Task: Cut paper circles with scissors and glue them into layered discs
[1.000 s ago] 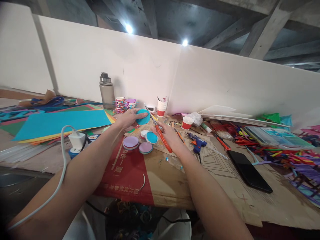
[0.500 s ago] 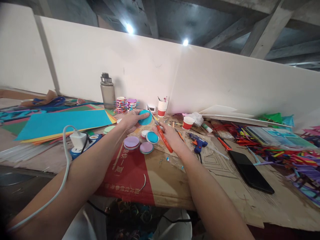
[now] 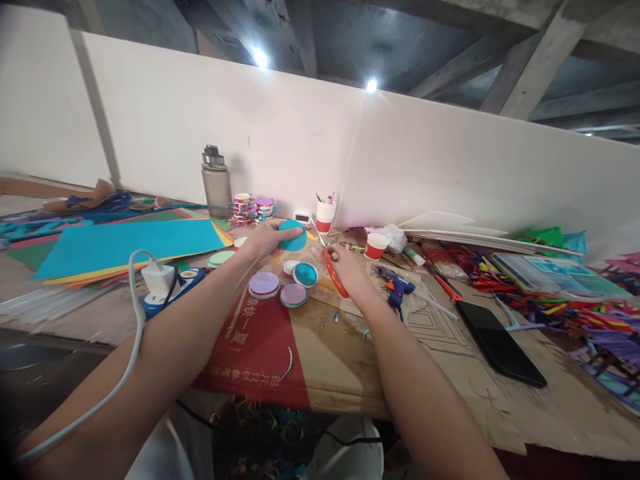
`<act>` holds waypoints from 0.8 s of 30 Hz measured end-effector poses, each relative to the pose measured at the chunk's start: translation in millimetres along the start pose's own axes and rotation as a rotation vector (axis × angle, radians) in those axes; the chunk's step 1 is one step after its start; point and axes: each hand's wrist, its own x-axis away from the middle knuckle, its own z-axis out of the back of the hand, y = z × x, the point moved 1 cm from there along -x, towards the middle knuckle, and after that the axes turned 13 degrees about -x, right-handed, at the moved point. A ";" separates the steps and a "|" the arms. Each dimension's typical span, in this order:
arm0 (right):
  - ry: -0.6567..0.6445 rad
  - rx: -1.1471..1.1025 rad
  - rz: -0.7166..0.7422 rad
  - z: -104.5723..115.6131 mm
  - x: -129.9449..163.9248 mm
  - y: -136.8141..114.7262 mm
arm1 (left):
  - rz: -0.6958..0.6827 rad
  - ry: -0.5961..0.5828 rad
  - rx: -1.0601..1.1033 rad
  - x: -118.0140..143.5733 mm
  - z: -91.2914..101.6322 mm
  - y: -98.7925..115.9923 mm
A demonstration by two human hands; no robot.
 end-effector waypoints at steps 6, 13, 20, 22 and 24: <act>-0.029 0.438 -0.179 -3.4 -7.7 18.1 | -0.075 -0.046 0.014 -5.4 -2.4 -11.1; -0.122 0.535 -0.170 -12.1 -1.9 18.4 | 0.045 -0.082 0.115 -0.7 -6.7 -10.6; 0.037 0.300 0.104 -6.2 -10.7 16.7 | 0.049 -0.106 0.002 3.2 -13.8 -11.7; 0.049 0.324 0.106 -6.0 -10.9 20.5 | 0.041 -0.084 -0.030 4.1 -14.6 -11.5; 0.079 0.427 0.100 -5.8 -10.3 23.4 | 0.049 -0.031 -0.061 5.0 -14.1 -10.4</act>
